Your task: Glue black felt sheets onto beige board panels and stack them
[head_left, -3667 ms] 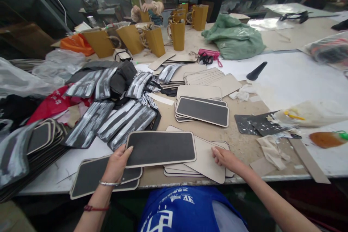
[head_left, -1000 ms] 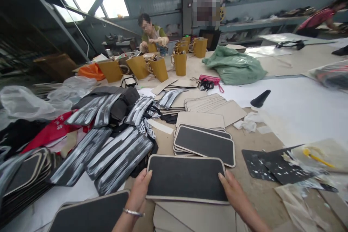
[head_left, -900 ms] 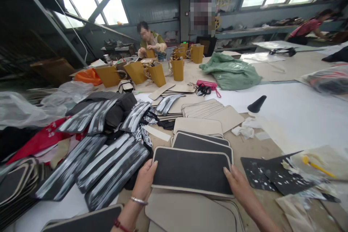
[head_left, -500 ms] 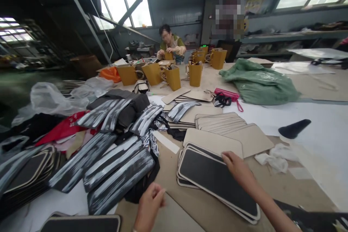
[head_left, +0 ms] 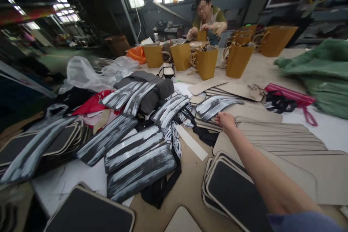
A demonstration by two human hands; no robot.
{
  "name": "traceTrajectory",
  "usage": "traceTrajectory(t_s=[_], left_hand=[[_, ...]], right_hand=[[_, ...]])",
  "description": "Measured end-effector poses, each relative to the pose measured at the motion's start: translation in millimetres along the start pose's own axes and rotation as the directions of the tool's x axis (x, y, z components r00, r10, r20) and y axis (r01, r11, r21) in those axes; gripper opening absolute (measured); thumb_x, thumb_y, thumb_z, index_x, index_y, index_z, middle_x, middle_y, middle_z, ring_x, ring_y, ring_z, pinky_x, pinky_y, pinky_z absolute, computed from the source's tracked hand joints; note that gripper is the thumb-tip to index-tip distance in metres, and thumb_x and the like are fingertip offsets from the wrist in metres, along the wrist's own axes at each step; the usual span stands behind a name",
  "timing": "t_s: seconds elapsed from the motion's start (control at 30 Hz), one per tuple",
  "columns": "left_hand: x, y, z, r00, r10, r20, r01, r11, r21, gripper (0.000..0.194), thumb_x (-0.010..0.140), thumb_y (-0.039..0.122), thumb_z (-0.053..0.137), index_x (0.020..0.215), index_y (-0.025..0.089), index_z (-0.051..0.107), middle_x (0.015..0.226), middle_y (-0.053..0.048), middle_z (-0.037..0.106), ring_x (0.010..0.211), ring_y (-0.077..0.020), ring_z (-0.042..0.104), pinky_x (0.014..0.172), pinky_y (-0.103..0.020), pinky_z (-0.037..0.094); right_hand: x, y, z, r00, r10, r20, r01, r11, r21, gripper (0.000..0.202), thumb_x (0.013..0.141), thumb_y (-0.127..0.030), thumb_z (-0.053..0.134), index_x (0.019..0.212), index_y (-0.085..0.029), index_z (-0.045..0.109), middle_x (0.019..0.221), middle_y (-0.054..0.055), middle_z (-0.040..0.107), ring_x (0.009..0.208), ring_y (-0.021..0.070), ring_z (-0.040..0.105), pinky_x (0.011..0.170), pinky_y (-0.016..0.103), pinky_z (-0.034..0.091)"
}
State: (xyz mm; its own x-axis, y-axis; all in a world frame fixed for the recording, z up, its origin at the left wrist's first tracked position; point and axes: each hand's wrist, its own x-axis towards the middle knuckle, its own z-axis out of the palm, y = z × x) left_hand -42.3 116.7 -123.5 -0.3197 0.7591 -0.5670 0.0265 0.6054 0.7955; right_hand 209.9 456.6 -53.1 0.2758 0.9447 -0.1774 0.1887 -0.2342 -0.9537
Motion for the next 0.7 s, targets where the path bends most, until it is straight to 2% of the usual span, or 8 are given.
traceTrajectory(t_s=[0.07, 0.1, 0.17, 0.27, 0.4, 0.57, 0.63, 0.7], left_hand=[[-50, -21, -10.1, 0.997, -0.010, -0.076, 0.015, 0.997, 0.069, 0.036, 0.058, 0.042, 0.071, 0.093, 0.042, 0.065, 0.103, -0.003, 0.066, 0.117, -0.0313, 0.047, 0.093, -0.042, 0.044], [-72, -25, -11.6, 0.994, 0.003, -0.106, 0.009, 0.994, 0.110, 0.037, 0.061, 0.042, 0.068, 0.098, 0.038, 0.064, 0.108, -0.003, 0.064, 0.121, -0.0294, 0.043, 0.102, -0.041, 0.036], [-98, -25, -7.6, 0.960, 0.239, -0.147, -0.175, 0.920, 0.350, 0.041, 0.073, 0.041, 0.057, 0.111, 0.026, 0.058, 0.115, -0.007, 0.060, 0.121, -0.0292, 0.042, 0.105, -0.050, 0.028], [-99, -16, 6.4, 0.890, 0.453, -0.041, -0.362, 0.759, 0.542, 0.042, 0.080, 0.032, 0.050, 0.120, 0.019, 0.050, 0.117, -0.011, 0.057, 0.112, -0.0257, 0.049, 0.098, -0.050, 0.037], [-90, -10, 14.8, 0.823, 0.564, 0.073, -0.479, 0.619, 0.623, 0.035, 0.083, 0.025, 0.047, 0.117, 0.017, 0.051, 0.101, -0.011, 0.062, 0.096, -0.0227, 0.055, 0.087, -0.045, 0.046], [-113, -21, -1.1, 0.778, 0.621, 0.093, -0.519, 0.553, 0.652, 0.032, 0.084, 0.023, 0.046, 0.114, 0.016, 0.051, 0.094, -0.010, 0.062, 0.089, -0.0226, 0.057, 0.081, -0.045, 0.049], [-126, -25, -9.9, 0.759, 0.641, 0.117, -0.539, 0.517, 0.665, 0.030, 0.083, 0.024, 0.046, 0.112, 0.016, 0.052, 0.094, -0.009, 0.062, 0.087, -0.0226, 0.059, 0.078, -0.044, 0.051], [-139, -21, -15.1, 0.705, 0.696, 0.137, -0.578, 0.451, 0.681, 0.027, 0.083, 0.025, 0.047, 0.109, 0.017, 0.053, 0.094, -0.010, 0.061, 0.088, -0.0233, 0.059, 0.075, -0.044, 0.052]], right_hand=[[-7, -5, -3, 0.999, 0.033, -0.004, -0.033, 0.999, 0.021, 0.025, 0.083, -0.027, 0.039, 0.067, -0.011, 0.050, 0.057, 0.000, 0.051, 0.046, 0.0043, 0.049, 0.049, 0.019, 0.039], [-13, -8, -6, 0.999, 0.038, 0.000, -0.038, 0.999, 0.029, 0.030, 0.085, -0.026, 0.031, 0.067, -0.010, 0.049, 0.060, -0.002, 0.049, 0.048, 0.0005, 0.049, 0.054, 0.017, 0.038], [-28, -14, -16, 0.999, 0.036, -0.001, -0.036, 0.998, 0.043, 0.018, 0.082, -0.026, 0.044, 0.068, -0.016, 0.048, 0.062, -0.004, 0.050, 0.050, 0.0028, 0.047, 0.052, 0.018, 0.039], [-65, -27, -41, 0.997, -0.046, 0.058, 0.040, 0.995, 0.094, 0.019, 0.076, -0.032, 0.059, 0.062, -0.023, 0.049, 0.061, -0.003, 0.051, 0.054, 0.0089, 0.049, 0.048, 0.022, 0.041], [-136, -47, -85, 0.979, -0.148, 0.143, 0.126, 0.980, 0.153, 0.021, 0.071, -0.037, 0.066, 0.058, -0.026, 0.053, 0.060, -0.002, 0.053, 0.053, 0.0107, 0.048, 0.049, 0.026, 0.040], [-229, -68, -131, 0.967, -0.181, 0.178, 0.149, 0.973, 0.178, 0.020, 0.071, -0.040, 0.068, 0.065, -0.024, 0.057, 0.059, -0.002, 0.056, 0.051, 0.0092, 0.050, 0.049, 0.023, 0.043], [-266, -70, -143, 0.978, -0.136, 0.159, 0.107, 0.978, 0.176, 0.024, 0.068, -0.042, 0.069, 0.066, -0.022, 0.057, 0.058, -0.002, 0.057, 0.050, 0.0083, 0.052, 0.048, 0.021, 0.044], [-301, -66, -151, 0.986, -0.052, 0.161, 0.022, 0.984, 0.179, 0.030, 0.065, -0.045, 0.071, 0.066, -0.019, 0.057, 0.057, -0.001, 0.059, 0.050, 0.0084, 0.055, 0.047, 0.019, 0.045]])
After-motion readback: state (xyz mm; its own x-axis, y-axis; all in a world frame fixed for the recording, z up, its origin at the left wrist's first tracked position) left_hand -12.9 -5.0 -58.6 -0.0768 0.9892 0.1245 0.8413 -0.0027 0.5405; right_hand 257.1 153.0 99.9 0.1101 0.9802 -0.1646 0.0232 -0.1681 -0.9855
